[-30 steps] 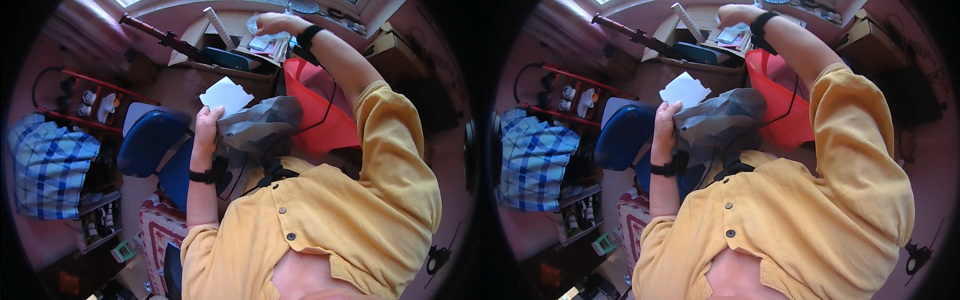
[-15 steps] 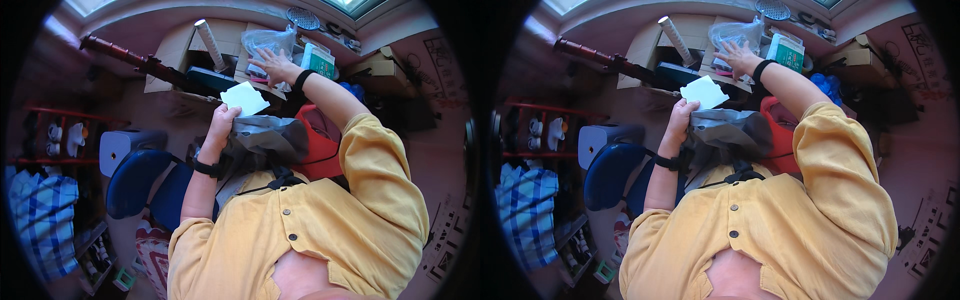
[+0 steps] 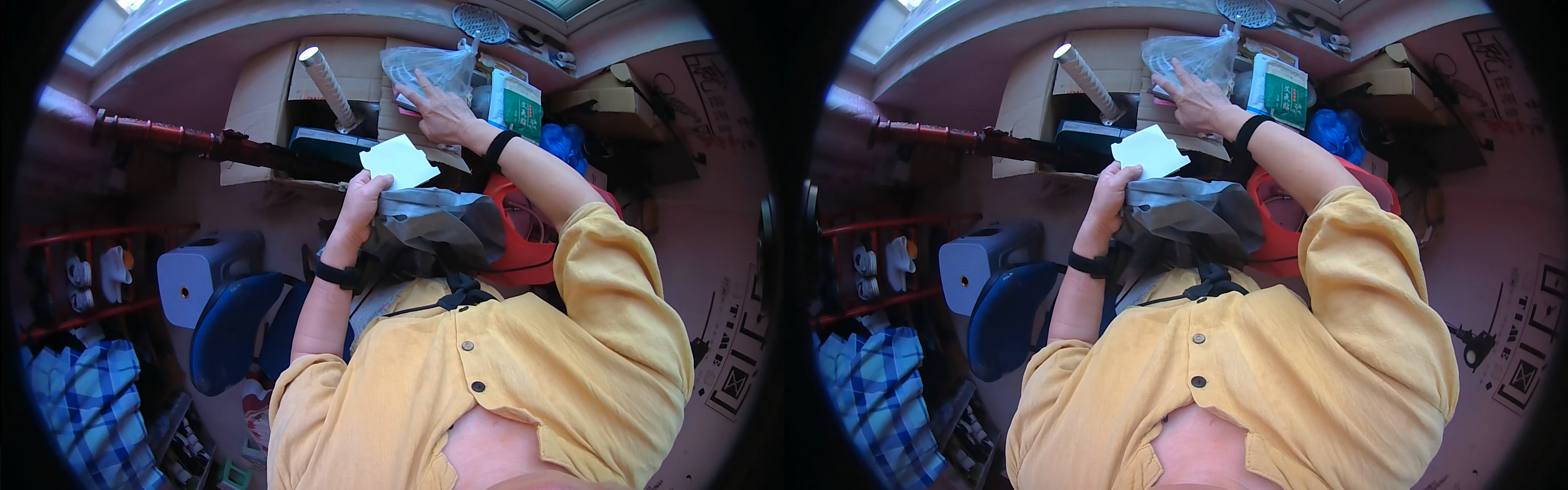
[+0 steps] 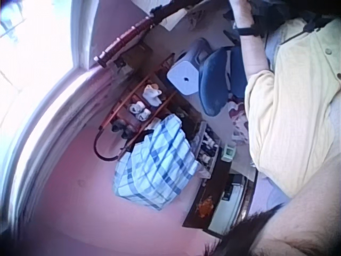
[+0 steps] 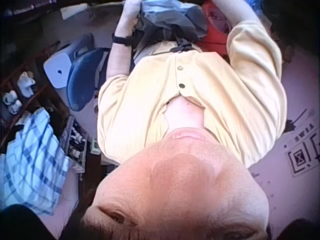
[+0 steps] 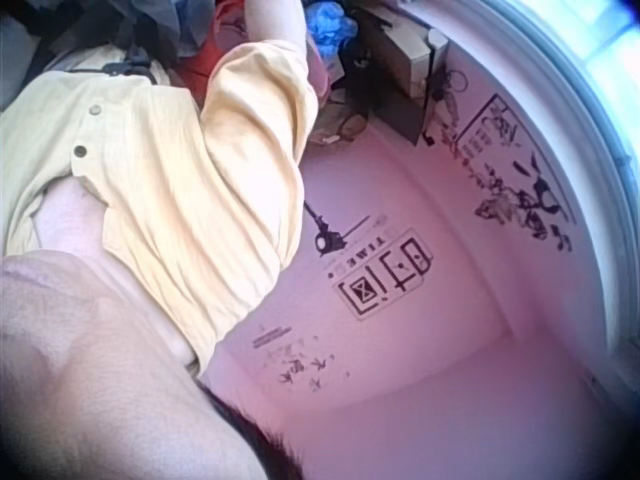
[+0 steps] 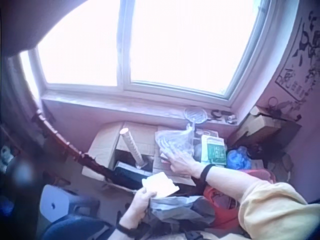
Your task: The person lies on a bed and sorts through a red bucket, handling a metal hose, several sealed packets, a small green box, a white envelope, and a gray cloth bag. They place items into the bag and set the bucket aside.
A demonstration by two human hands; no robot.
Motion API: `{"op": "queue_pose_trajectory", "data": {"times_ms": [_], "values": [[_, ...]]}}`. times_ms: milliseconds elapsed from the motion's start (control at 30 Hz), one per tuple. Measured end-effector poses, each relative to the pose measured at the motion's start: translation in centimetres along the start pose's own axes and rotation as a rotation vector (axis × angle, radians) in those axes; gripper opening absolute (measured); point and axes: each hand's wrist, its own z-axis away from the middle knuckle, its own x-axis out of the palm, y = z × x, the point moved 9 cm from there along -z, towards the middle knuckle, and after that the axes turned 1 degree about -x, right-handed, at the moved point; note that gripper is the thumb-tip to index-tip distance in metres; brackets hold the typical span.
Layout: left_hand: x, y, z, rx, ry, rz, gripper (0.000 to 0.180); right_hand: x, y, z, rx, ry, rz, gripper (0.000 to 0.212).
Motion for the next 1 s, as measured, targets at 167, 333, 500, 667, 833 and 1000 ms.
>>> {"op": "queue_pose_trajectory", "data": {"times_ms": [167, 333, 500, 667, 833, 1000], "values": [[-0.3, -0.2, -0.5, -0.033, 0.005, -0.014, 0.030, -0.1, 1.3, -0.5, 0.156, 0.021, -0.085, 0.081], [-0.3, -0.1, -0.6, -0.035, -0.007, 0.006, 0.030, 1.0, 1.7, -1.3, 0.136, -0.021, 0.067, 0.074], [-0.5, -0.2, -0.7, -0.075, 0.041, -0.054, 0.030, -2.7, 2.0, -0.6, 0.105, 0.221, 0.178, 0.059], [0.3, 0.2, -0.9, -0.063, 0.029, -0.040, 0.028, -9.5, -0.9, 3.1, -0.026, 0.472, 0.232, 0.058], [0.9, 0.3, -1.0, -0.018, 0.016, 0.039, 0.021, -12.0, -8.4, 10.6, -0.284, 0.493, 0.302, 0.060], [1.4, 0.2, 0.7, -0.023, -0.076, 0.179, 0.028, -9.4, -11.4, 13.8, -0.328, 0.340, 0.284, 0.058]]}}
